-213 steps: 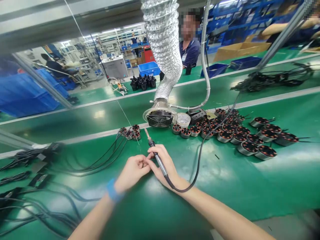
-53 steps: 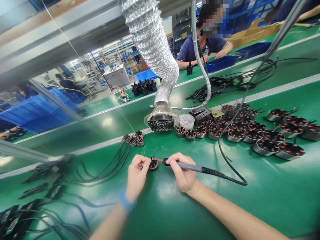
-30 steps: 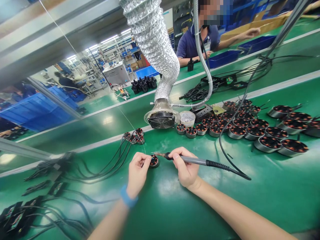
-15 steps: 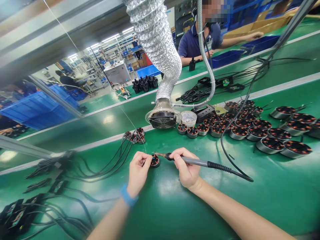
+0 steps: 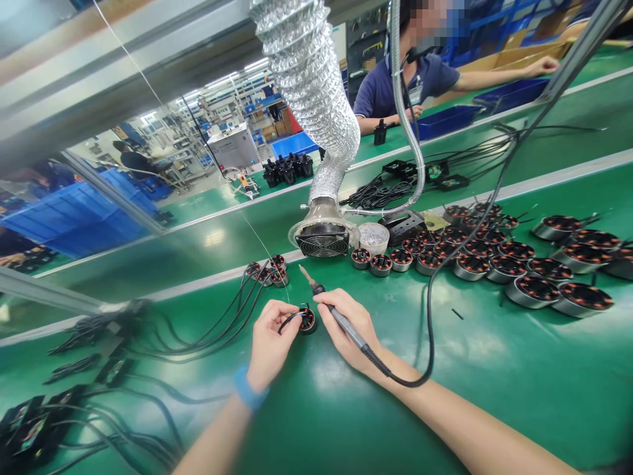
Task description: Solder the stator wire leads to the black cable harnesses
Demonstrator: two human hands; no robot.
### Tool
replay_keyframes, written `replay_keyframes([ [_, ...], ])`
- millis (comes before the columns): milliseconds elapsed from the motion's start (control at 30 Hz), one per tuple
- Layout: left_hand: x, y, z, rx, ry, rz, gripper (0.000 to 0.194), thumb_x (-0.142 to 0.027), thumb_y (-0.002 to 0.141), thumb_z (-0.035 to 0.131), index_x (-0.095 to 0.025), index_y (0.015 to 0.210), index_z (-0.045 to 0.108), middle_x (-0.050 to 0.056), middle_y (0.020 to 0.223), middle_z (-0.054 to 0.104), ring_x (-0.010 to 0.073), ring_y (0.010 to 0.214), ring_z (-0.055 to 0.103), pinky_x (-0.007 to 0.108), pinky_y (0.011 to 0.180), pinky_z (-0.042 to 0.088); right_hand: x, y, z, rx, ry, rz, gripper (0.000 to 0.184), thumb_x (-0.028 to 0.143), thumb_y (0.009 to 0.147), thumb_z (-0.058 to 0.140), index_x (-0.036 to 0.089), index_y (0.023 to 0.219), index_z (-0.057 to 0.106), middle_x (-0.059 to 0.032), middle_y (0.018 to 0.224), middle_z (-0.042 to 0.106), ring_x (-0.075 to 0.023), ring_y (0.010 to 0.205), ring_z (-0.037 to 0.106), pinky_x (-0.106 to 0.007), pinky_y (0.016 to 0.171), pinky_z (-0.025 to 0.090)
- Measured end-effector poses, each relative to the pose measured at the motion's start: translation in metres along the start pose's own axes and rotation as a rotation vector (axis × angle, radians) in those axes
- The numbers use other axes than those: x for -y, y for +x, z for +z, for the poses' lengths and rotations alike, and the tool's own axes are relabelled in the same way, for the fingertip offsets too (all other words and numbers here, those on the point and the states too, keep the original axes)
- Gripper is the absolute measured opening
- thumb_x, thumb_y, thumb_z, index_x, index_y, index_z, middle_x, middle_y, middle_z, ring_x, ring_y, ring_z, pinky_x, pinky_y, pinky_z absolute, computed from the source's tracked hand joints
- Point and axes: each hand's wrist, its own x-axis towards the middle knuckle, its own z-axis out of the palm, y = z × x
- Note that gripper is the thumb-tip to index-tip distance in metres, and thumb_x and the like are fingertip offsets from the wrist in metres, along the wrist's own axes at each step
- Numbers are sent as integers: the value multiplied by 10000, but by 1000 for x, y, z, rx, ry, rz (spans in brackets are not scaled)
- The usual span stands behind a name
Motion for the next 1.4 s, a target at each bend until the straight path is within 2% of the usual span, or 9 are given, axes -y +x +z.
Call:
replay_keyframes([
  [267,-2,-1,-4,26,90,60,138,-315,878,638,-193,850,697,55,880,606,170,796,587,279,704,486,-13,-2,15,115,41,-33,395,110,925,507,273,1285,519,-76,1093,573,-181,986,640,-340,888,562],
  [400,-5,0,-8,47,59,39,146,-306,892,602,-190,902,689,55,906,600,168,800,590,273,695,486,-13,-3,17,113,48,-14,403,97,927,498,277,1287,512,-76,1108,558,-177,997,641,-339,898,563],
  [500,-6,3,-14,93,56,-34,176,-300,906,562,-187,930,694,39,865,591,143,695,565,259,615,462,-13,-3,17,109,41,-9,392,94,932,489,272,1281,514,-77,1108,551,-170,978,647,-328,889,564],
  [633,-8,8,-24,146,154,-40,169,-305,877,602,-183,876,719,35,819,600,142,664,525,258,600,424,-12,-3,17,98,38,-3,392,92,930,486,271,1278,510,-75,1119,527,-157,945,657,-320,883,564],
  [767,-10,10,-29,69,210,-19,175,-313,892,588,-188,946,698,21,831,563,129,635,455,252,591,384,-12,-4,16,72,38,-2,418,70,911,492,273,1277,508,-71,1111,518,-153,927,657,-323,885,563],
  [867,-13,8,-25,31,208,55,175,-298,937,524,-196,948,666,37,929,558,133,691,486,256,634,404,-10,-5,16,54,33,0,449,59,891,507,278,1283,503,-75,1114,525,-169,961,649,-341,899,562],
  [1000,-14,5,-13,119,291,164,84,-242,892,599,-211,950,650,48,1002,562,150,765,526,261,664,414,-5,-6,16,48,22,-10,480,64,860,555,274,1289,497,-86,1144,515,-184,1001,632,-359,921,556],
  [1100,-11,3,-8,143,333,205,53,-215,885,596,-218,902,646,41,937,590,174,798,557,269,685,422,-3,-7,17,65,23,-35,465,82,855,587,264,1274,499,-90,1125,531,-200,1043,611,-363,919,559],
  [1400,-3,-1,-6,146,349,195,128,-236,901,566,-242,868,690,2,759,633,155,649,574,238,587,411,-7,-12,22,123,31,-123,422,66,899,527,261,1272,512,-76,1114,501,-167,1001,597,-295,890,551],
])
